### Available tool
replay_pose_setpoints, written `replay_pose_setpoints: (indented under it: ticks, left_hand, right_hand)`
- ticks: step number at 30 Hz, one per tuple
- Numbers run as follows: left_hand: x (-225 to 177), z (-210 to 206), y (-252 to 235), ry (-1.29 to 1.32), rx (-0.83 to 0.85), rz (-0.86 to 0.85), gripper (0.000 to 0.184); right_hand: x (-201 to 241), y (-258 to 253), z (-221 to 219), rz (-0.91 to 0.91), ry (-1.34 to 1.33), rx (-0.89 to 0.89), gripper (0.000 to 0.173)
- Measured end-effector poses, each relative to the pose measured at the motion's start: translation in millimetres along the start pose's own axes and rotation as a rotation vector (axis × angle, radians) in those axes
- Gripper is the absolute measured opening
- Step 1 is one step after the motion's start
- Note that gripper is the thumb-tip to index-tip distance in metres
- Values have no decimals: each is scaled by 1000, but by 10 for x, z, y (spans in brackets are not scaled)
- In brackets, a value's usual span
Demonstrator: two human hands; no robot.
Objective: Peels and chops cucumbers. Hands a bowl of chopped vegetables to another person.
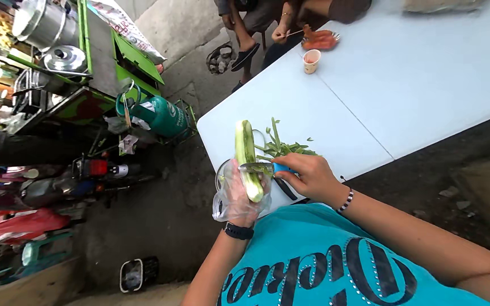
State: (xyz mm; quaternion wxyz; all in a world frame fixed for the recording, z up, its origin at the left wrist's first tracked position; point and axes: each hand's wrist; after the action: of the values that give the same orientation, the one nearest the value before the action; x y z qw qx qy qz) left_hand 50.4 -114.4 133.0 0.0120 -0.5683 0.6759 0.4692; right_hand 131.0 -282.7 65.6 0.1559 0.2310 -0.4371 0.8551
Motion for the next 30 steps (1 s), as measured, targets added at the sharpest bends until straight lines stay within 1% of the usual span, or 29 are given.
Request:
replay_pose_setpoints:
  ticks: [4,11,18,30]
  left_hand:
    - [12,9,-20,28,55,-2,61]
    - [40,-12,-3,53,65,5,61]
    - [84,-19,6,50,122,46,63]
    - [126,-10,29,36,160,70,68]
  right_hand:
    - [-30,-43,-5,-8,19,5,35]
    - [-102,-70,-35,4,86,-24,35]
    - [-218,-143,3,-60,101,-53,34]
    - [-377,-213,10,-114,141,-86,34]
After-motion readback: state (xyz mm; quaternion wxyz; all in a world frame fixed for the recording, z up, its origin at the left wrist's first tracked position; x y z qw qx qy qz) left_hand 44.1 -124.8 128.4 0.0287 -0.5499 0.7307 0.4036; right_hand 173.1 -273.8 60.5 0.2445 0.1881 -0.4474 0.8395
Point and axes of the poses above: each hand's wrist, its own y-axis away from the middle knuckle, its own z-axis out of the back of the hand, x = y × z, and after that the axes turned 14 degrees about z, right-handed
